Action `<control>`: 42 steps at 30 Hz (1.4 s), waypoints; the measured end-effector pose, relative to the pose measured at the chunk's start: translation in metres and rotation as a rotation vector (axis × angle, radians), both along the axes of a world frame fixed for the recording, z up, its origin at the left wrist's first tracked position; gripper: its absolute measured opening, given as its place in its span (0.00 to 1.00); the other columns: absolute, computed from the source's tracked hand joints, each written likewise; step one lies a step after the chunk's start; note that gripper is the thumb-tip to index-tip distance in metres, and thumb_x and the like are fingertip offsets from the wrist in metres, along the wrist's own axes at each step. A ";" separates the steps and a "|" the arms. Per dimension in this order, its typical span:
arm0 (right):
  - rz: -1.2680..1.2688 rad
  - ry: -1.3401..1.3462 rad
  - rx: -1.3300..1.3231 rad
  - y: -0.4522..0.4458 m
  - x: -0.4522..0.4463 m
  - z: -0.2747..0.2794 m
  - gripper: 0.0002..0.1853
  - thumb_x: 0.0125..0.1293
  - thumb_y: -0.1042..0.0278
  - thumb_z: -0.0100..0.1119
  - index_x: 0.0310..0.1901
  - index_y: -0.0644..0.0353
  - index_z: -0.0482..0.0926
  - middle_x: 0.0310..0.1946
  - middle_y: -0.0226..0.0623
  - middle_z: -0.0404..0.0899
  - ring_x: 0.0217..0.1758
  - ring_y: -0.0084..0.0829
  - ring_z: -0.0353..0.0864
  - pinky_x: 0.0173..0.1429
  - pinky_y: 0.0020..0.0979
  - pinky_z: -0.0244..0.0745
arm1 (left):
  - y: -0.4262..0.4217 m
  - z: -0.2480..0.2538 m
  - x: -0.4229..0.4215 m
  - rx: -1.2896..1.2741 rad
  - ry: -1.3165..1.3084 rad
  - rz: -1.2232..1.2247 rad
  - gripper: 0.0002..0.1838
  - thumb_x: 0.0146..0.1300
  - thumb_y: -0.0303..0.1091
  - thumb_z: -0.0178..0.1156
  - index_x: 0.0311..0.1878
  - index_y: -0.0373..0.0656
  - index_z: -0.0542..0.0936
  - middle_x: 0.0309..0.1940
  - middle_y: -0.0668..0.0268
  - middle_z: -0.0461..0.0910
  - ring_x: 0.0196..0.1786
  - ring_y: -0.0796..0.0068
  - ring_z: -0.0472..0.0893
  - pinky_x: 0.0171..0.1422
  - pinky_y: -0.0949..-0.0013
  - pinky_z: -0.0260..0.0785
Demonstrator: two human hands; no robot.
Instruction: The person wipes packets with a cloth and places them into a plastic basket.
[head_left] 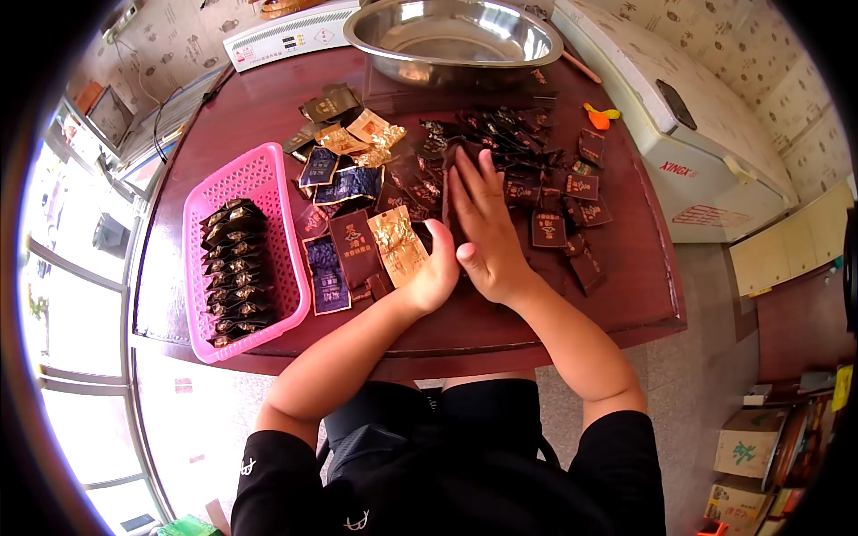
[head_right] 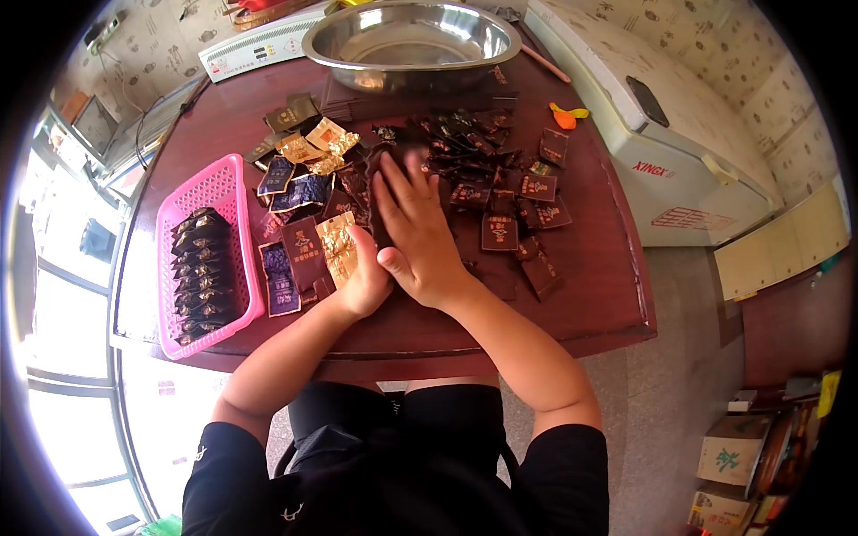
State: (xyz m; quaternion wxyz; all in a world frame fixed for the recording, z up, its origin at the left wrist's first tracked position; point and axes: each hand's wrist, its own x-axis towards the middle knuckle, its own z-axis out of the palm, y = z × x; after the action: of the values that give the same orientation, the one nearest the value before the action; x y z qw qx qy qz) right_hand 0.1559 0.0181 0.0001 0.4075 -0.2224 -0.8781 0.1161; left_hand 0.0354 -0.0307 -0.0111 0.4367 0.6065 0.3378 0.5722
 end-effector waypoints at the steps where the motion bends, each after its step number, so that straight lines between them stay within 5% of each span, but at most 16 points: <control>1: -0.009 0.021 -0.012 0.001 0.001 -0.001 0.46 0.71 0.30 0.26 0.74 0.66 0.55 0.77 0.49 0.45 0.81 0.54 0.37 0.78 0.58 0.33 | -0.001 0.002 0.002 0.022 -0.006 -0.051 0.45 0.71 0.66 0.16 0.78 0.38 0.39 0.79 0.54 0.43 0.80 0.62 0.44 0.81 0.60 0.38; 8: -0.112 0.095 -0.087 0.013 0.012 0.006 0.43 0.72 0.31 0.24 0.68 0.65 0.65 0.69 0.48 0.63 0.77 0.49 0.55 0.77 0.60 0.40 | 0.000 -0.001 0.000 -0.133 0.169 -0.299 0.36 0.75 0.51 0.49 0.69 0.25 0.56 0.64 0.56 0.68 0.70 0.69 0.64 0.75 0.67 0.53; 9: -0.170 0.112 0.039 0.020 0.010 0.002 0.41 0.73 0.32 0.26 0.62 0.65 0.70 0.54 0.46 0.74 0.62 0.46 0.72 0.70 0.50 0.58 | 0.003 -0.002 0.000 -0.168 0.073 -0.284 0.32 0.69 0.41 0.62 0.65 0.29 0.62 0.57 0.62 0.73 0.62 0.75 0.70 0.69 0.68 0.60; 12: 0.005 0.280 -0.332 0.022 0.020 -0.002 0.39 0.74 0.33 0.27 0.57 0.65 0.72 0.39 0.39 0.73 0.44 0.34 0.74 0.56 0.34 0.67 | 0.004 0.005 -0.008 -0.102 0.131 -0.287 0.26 0.68 0.35 0.63 0.63 0.33 0.67 0.54 0.65 0.75 0.58 0.78 0.72 0.65 0.70 0.64; 13: 0.037 0.407 -0.335 0.025 0.019 0.001 0.37 0.75 0.34 0.27 0.54 0.64 0.73 0.32 0.31 0.67 0.36 0.25 0.67 0.46 0.27 0.63 | 0.002 0.010 -0.007 -0.096 0.101 -0.215 0.17 0.67 0.31 0.64 0.54 0.34 0.74 0.43 0.69 0.78 0.49 0.82 0.73 0.57 0.72 0.68; 16: 0.206 0.700 -0.680 0.039 0.026 0.004 0.42 0.70 0.26 0.29 0.63 0.61 0.66 0.43 0.30 0.70 0.42 0.23 0.68 0.52 0.26 0.65 | -0.002 0.018 -0.013 -0.246 -0.015 -0.155 0.11 0.68 0.29 0.62 0.50 0.37 0.76 0.40 0.74 0.77 0.45 0.85 0.73 0.52 0.74 0.69; 18: 0.251 0.674 -0.758 0.039 0.032 0.006 0.47 0.66 0.23 0.35 0.68 0.62 0.60 0.53 0.35 0.70 0.54 0.27 0.70 0.63 0.28 0.63 | -0.005 0.026 -0.014 -0.301 -0.464 -0.117 0.16 0.69 0.27 0.59 0.58 0.40 0.73 0.49 0.68 0.78 0.52 0.78 0.77 0.57 0.70 0.73; 22: 0.230 0.265 -0.819 0.027 0.033 0.003 0.51 0.62 0.31 0.59 0.72 0.69 0.56 0.70 0.46 0.61 0.71 0.32 0.61 0.75 0.37 0.52 | 0.009 0.038 -0.036 -0.170 -0.858 -0.032 0.19 0.70 0.26 0.53 0.63 0.44 0.70 0.56 0.59 0.78 0.58 0.62 0.79 0.63 0.56 0.73; 24: 0.323 0.069 -1.109 0.025 0.034 0.007 0.39 0.60 0.47 0.71 0.63 0.69 0.71 0.57 0.41 0.77 0.60 0.28 0.74 0.67 0.33 0.65 | 0.014 0.039 -0.051 -0.150 -0.894 0.036 0.18 0.70 0.26 0.54 0.62 0.44 0.71 0.53 0.59 0.79 0.55 0.62 0.80 0.61 0.56 0.74; 27: 0.159 -0.007 -1.263 0.032 0.042 0.022 0.24 0.57 0.61 0.74 0.50 0.69 0.81 0.41 0.32 0.84 0.45 0.21 0.80 0.53 0.27 0.74 | 0.019 0.050 -0.065 -0.118 -0.856 0.205 0.16 0.69 0.26 0.56 0.59 0.42 0.72 0.49 0.60 0.81 0.50 0.64 0.83 0.54 0.59 0.78; 30: 0.233 0.409 -1.026 0.035 0.052 0.027 0.16 0.60 0.65 0.71 0.45 0.66 0.82 0.37 0.29 0.83 0.39 0.17 0.79 0.46 0.23 0.73 | 0.025 0.046 -0.069 -0.194 -0.737 0.155 0.16 0.69 0.26 0.56 0.59 0.41 0.72 0.49 0.60 0.80 0.49 0.65 0.83 0.52 0.60 0.79; 32: 0.255 0.516 -0.965 0.045 0.067 0.023 0.17 0.63 0.63 0.68 0.50 0.64 0.80 0.42 0.33 0.84 0.45 0.22 0.81 0.52 0.27 0.75 | 0.025 0.040 -0.057 -0.277 -0.595 0.139 0.16 0.70 0.28 0.56 0.60 0.40 0.71 0.47 0.61 0.80 0.47 0.68 0.83 0.50 0.62 0.80; 34: 0.309 1.078 -0.953 0.045 0.073 0.025 0.22 0.68 0.55 0.62 0.57 0.61 0.76 0.52 0.35 0.81 0.55 0.30 0.79 0.61 0.34 0.73 | 0.023 0.039 -0.053 -0.418 -0.329 0.039 0.16 0.72 0.32 0.55 0.60 0.38 0.71 0.45 0.62 0.81 0.45 0.70 0.84 0.49 0.64 0.80; 36: 0.515 1.243 -1.028 0.042 0.082 0.035 0.28 0.72 0.44 0.52 0.64 0.56 0.70 0.63 0.36 0.73 0.67 0.40 0.71 0.72 0.46 0.65 | 0.018 0.045 -0.051 -0.490 -0.317 -0.071 0.18 0.75 0.39 0.51 0.59 0.37 0.71 0.44 0.62 0.81 0.43 0.71 0.84 0.47 0.66 0.80; 41: 0.282 1.493 -1.009 0.041 0.068 0.035 0.23 0.73 0.45 0.51 0.60 0.51 0.73 0.62 0.30 0.74 0.65 0.37 0.73 0.71 0.46 0.66 | 0.026 0.030 -0.047 -0.552 -0.417 0.034 0.23 0.77 0.50 0.43 0.58 0.39 0.72 0.43 0.63 0.81 0.44 0.71 0.84 0.45 0.66 0.80; 42: 0.416 1.334 -1.031 0.036 0.063 0.030 0.22 0.73 0.46 0.51 0.60 0.51 0.74 0.60 0.30 0.76 0.64 0.36 0.74 0.70 0.45 0.67 | 0.027 0.027 -0.046 -0.551 -0.501 0.075 0.23 0.77 0.50 0.42 0.58 0.39 0.72 0.44 0.63 0.80 0.46 0.71 0.84 0.45 0.65 0.80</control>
State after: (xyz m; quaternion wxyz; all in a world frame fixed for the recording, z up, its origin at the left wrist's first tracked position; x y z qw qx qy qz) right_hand 0.2185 0.0544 0.0302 0.6560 -0.0996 -0.3165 0.6779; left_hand -0.0105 -0.0037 0.0156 0.6315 0.2946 0.3835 0.6062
